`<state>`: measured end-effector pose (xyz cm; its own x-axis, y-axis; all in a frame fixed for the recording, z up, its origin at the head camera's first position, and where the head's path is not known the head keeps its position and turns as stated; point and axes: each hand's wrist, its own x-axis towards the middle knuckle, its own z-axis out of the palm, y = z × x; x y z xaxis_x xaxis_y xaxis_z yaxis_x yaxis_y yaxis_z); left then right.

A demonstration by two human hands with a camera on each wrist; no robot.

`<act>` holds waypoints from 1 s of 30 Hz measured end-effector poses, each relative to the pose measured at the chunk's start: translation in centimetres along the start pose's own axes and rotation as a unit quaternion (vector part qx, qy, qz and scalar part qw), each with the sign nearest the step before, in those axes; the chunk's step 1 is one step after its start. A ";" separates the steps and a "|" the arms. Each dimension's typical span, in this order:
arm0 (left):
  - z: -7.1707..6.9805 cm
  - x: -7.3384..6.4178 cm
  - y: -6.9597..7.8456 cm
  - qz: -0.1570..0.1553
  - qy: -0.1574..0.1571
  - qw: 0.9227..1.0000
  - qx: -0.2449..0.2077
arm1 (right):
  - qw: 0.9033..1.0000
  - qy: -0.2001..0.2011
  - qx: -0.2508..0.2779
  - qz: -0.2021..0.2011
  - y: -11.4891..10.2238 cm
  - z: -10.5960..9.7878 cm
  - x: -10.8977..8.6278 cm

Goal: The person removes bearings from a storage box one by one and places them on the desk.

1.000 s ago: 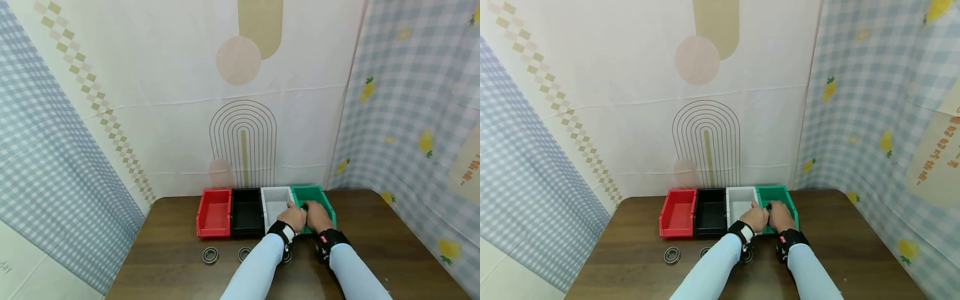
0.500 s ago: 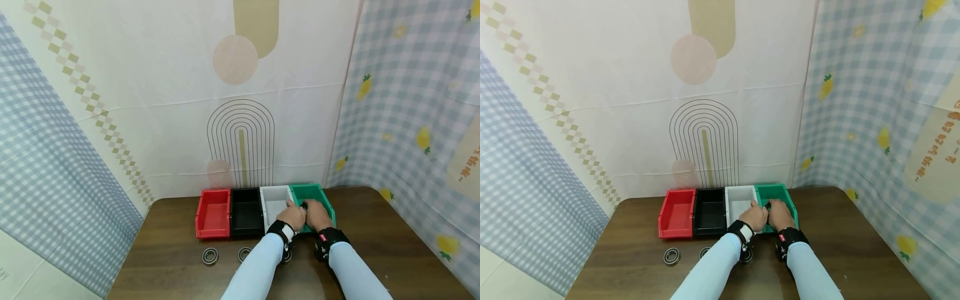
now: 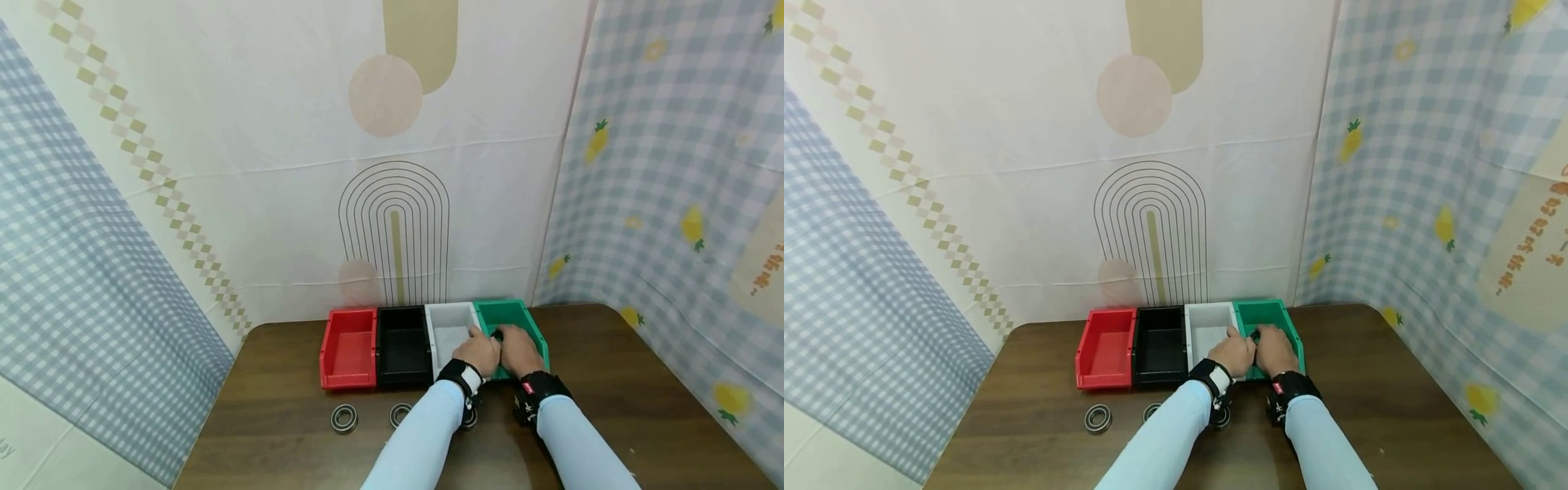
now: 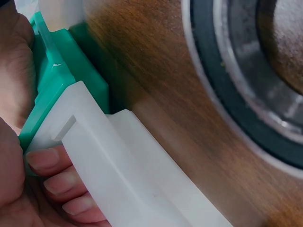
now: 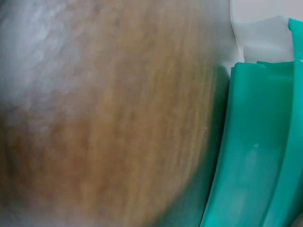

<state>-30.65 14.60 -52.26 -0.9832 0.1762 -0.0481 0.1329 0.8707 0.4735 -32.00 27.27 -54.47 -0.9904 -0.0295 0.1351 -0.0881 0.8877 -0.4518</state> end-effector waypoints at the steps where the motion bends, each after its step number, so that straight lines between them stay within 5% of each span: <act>1: 0.0 0.1 0.0 0.000 0.000 1.000 0.000 | 1.000 0.000 0.000 -0.001 0.0 0.0 0.0; 12: -1.0 0.4 -0.7 -0.002 -0.015 1.000 -0.025 | 1.000 0.004 -0.025 -0.014 -0.8 0.1 0.6; 15: -0.5 0.9 -0.9 0.002 0.001 1.000 -0.019 | 1.000 0.014 -0.013 -0.013 -0.9 0.0 0.8; 21: -1.3 -0.1 0.2 -0.018 -0.010 1.000 -0.015 | 1.000 0.011 0.006 -0.010 -0.3 0.0 0.5; 30: -0.2 -0.2 0.2 -0.005 0.001 1.000 0.000 | 0.999 0.012 0.047 -0.011 0.4 -0.2 -0.1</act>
<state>-30.50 14.63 -52.00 -0.9849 0.1657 -0.0508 0.1224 0.8725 0.4730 -31.91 27.74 -54.54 -0.9853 -0.0363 0.1672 -0.1206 0.8403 -0.5285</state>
